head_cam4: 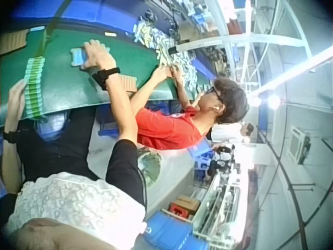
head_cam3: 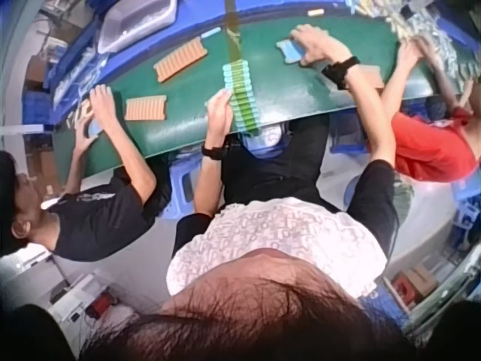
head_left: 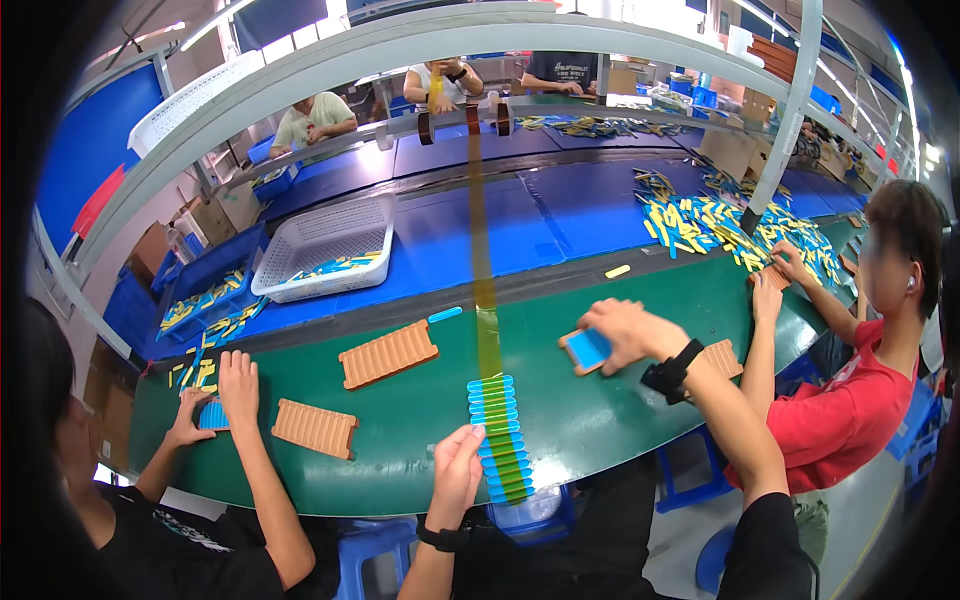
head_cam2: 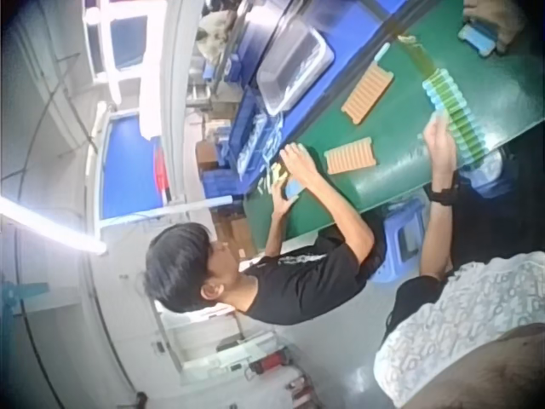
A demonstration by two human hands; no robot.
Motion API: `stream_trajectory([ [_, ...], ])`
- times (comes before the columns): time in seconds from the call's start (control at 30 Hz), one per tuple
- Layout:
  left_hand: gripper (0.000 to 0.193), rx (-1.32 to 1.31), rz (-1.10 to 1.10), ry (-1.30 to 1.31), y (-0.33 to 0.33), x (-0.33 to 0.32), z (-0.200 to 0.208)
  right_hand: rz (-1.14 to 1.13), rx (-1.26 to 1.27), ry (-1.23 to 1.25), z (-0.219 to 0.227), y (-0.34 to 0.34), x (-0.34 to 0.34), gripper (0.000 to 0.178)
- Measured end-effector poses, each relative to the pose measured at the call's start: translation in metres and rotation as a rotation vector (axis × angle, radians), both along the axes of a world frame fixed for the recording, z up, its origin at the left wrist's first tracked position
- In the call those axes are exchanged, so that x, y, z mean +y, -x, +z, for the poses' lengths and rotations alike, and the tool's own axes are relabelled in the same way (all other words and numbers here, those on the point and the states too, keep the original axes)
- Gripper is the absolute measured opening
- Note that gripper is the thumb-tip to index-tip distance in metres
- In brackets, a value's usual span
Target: The worker is assembling small colored plastic components onto an assembly jig in a factory setting.
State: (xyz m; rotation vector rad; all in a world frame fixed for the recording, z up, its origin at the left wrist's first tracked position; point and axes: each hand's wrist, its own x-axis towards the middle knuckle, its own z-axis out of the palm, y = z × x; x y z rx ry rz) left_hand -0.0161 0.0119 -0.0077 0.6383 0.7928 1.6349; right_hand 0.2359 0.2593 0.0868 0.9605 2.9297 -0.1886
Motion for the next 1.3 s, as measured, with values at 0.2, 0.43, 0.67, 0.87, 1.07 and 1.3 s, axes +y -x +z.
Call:
stream_trajectory([
  [0.2, 0.027, 0.052, -0.123, 0.151, 0.021, 0.034, 0.045, 0.059, 0.128, 0.098, -0.023, 0.081, -0.044, 0.082],
  [0.43, 0.03, 0.219, -0.094, 0.132, 0.034, 0.069, 0.057, -0.332, 0.293, 0.055, -0.043, 0.135, -0.066, 0.086],
  [0.67, 0.025, 0.243, -0.055, 0.148, -0.015, 0.018, 0.049, -0.354, 0.365, 0.06, -0.055, 0.12, -0.05, 0.079],
  [0.87, 0.017, 0.143, -0.072, 0.196, -0.077, -0.064, 0.002, -0.198, 0.572, 0.286, -0.058, 0.093, -0.04, 0.046],
  [1.07, 0.019, 0.22, -0.029, 0.242, -0.072, -0.067, -0.019, -0.143, 0.642, 0.389, -0.063, 0.079, -0.052, 0.042],
  [1.3, 0.024, 0.176, 0.091, 0.287, -0.066, -0.076, -0.02, -0.003, 0.654, 0.617, -0.046, 0.064, -0.085, 0.067],
])
